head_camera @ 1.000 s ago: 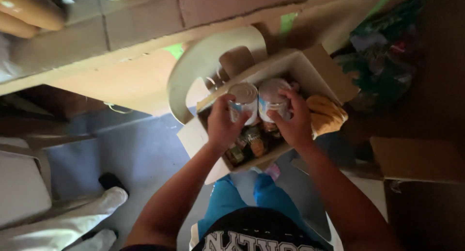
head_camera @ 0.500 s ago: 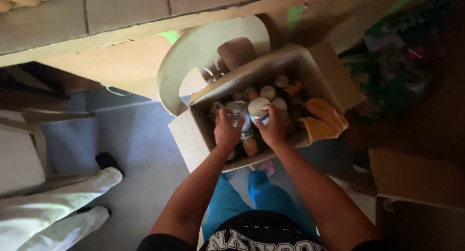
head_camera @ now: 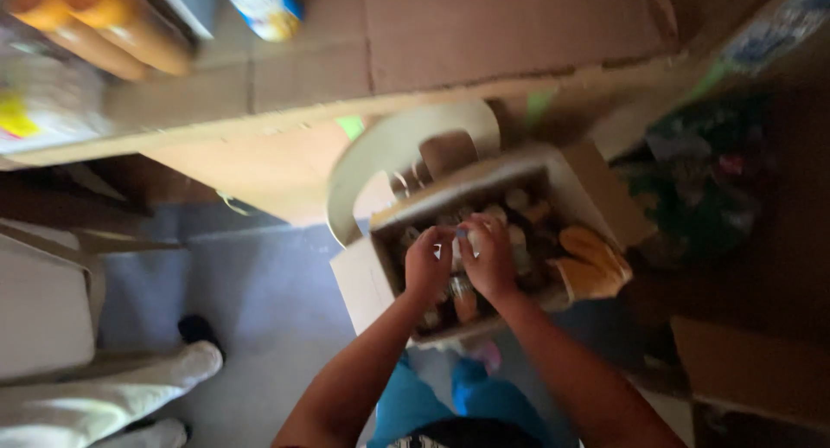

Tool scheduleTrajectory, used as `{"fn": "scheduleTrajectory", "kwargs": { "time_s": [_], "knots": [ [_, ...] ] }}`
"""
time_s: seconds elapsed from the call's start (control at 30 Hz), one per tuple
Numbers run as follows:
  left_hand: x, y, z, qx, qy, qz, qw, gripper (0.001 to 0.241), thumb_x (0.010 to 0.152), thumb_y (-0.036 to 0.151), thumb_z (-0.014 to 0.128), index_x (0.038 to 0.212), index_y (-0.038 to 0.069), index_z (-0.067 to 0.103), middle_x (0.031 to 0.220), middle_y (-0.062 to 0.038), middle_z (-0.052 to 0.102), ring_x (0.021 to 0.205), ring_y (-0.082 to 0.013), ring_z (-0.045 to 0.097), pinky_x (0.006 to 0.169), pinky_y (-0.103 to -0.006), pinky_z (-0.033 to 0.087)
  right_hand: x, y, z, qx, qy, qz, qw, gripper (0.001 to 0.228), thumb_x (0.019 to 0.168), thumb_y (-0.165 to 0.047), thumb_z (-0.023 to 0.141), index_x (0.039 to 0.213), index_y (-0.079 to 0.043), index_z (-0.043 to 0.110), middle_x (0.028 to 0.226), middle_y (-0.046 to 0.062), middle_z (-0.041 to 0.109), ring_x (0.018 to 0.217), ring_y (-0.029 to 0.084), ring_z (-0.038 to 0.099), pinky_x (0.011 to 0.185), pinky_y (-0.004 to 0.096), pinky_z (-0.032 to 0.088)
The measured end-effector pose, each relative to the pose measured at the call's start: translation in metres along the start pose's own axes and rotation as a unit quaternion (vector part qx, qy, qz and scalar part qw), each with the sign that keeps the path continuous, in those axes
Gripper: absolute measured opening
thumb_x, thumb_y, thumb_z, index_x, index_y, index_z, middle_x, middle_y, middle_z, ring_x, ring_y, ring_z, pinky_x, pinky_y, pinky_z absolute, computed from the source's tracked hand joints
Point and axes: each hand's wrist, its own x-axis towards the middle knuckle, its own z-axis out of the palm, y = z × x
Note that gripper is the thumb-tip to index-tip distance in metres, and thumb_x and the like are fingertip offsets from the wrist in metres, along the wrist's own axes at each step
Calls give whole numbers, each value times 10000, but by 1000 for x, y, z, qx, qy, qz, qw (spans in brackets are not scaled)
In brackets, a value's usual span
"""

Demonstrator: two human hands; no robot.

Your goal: Restocking and organizing various canned goods and bottles on retail shelves.

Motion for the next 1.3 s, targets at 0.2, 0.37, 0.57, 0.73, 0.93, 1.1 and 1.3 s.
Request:
{"fn": "scheduleTrajectory", "kwargs": {
  "time_s": [0.2,0.37,0.57,0.73,0.93,1.1,1.3],
  "knots": [
    [59,79,-90,-5,163,199,966,173,850,-2,692,1007,68,676,1052,-114,703,1056,-337,662,958,-413,519,101,-116,-18,87,45,-93,991,262,881,-40,709,1139,-62,673,1203,168,630,1190,362,605,1026,446,495],
    [144,108,-177,20,266,263,927,369,860,35,718,1199,31,573,1220,-178,609,1159,-379,583,986,-428,485,187,-184,-13,100,94,-183,973,309,870,-61,724,1171,-49,652,1192,157,637,1153,365,613,992,442,507],
    [240,105,-226,72,318,305,895,765,800,152,831,1431,18,421,1315,-250,569,1248,-448,547,1066,-516,441,278,-194,50,107,114,-230,961,366,885,-104,755,1226,-62,630,1175,152,652,1101,323,642,931,404,532],
    [286,101,-234,40,266,160,950,1159,673,243,913,1549,13,190,1359,-317,512,1236,-503,527,1013,-535,444,352,-137,143,212,11,-93,973,424,860,-125,770,1258,-63,634,1127,119,716,991,256,721,871,384,563],
    [289,102,-248,15,219,89,971,1119,679,280,835,1582,84,203,1360,-268,572,1215,-455,605,1033,-504,471,415,-127,180,164,105,-115,974,373,884,-92,730,1241,-51,630,1050,118,723,948,240,727,828,368,581],
    [308,74,-244,53,403,142,902,974,667,254,868,1471,62,353,1346,-257,540,1251,-477,501,1089,-563,396,434,-159,185,107,117,-180,971,649,634,-86,865,1218,-22,589,1144,181,656,1060,318,661,912,410,538],
    [292,103,-252,90,321,27,942,1060,685,367,868,1531,130,274,1363,-239,475,1276,-458,471,1056,-563,404,473,-118,213,115,97,-139,979,769,597,-132,869,1310,-52,591,1236,189,650,1172,364,622,1001,440,506]
  ]
}}
